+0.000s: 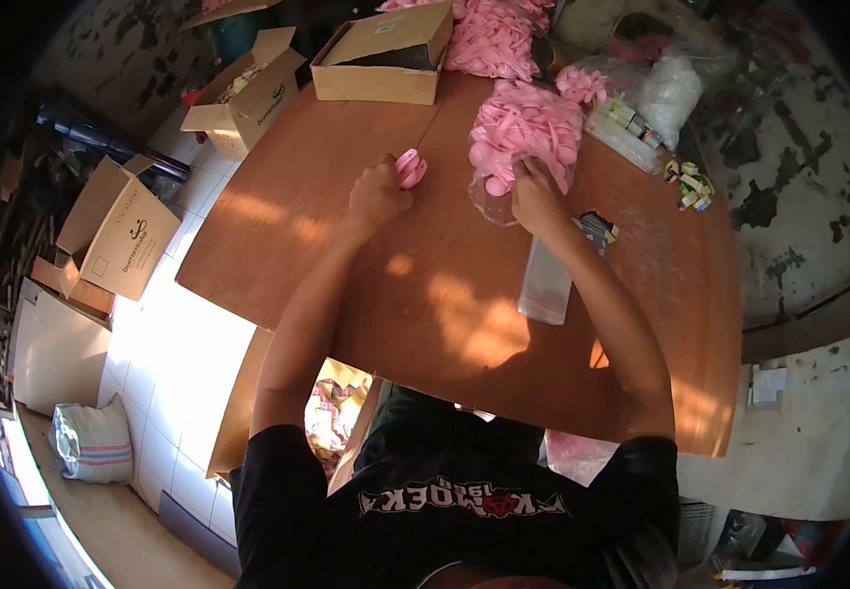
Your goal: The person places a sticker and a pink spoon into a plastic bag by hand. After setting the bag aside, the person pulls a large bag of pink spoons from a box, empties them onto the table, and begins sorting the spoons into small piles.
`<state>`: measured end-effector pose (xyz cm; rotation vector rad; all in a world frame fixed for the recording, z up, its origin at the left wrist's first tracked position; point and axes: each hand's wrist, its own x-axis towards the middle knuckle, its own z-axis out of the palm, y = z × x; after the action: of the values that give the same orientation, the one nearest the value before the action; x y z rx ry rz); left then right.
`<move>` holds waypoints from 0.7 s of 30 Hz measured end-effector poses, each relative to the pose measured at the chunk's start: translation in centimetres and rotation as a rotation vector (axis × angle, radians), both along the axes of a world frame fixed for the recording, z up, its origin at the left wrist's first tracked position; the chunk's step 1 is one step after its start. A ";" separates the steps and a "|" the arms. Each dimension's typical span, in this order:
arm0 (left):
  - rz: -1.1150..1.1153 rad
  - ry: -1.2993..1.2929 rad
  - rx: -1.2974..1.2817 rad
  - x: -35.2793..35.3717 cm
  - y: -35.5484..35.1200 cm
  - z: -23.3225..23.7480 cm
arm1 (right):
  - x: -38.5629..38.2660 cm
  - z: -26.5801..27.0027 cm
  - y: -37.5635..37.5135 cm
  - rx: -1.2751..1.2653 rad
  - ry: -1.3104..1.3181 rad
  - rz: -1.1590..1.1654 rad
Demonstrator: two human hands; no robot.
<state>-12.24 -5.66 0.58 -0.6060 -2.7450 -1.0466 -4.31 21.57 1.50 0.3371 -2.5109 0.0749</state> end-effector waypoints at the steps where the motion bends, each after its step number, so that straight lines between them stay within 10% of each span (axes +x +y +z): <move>1: 0.020 -0.002 -0.062 -0.2 0.4 0.3 | -0.8 0.0 0.1 -0.008 -0.005 -0.016; 11: 0.101 -0.034 -0.295 -2.5 1.5 -1.4 | -3.8 1.8 -2.7 0.296 -0.206 -0.403; 21: 0.095 -0.089 -0.456 -0.9 1.0 1.3 | -3.1 1.1 -2.3 0.408 -0.336 -0.323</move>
<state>-13.13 -4.67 1.90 -0.4821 -3.0743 -0.4324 -7.41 19.24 2.62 0.0767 -2.8720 -0.5575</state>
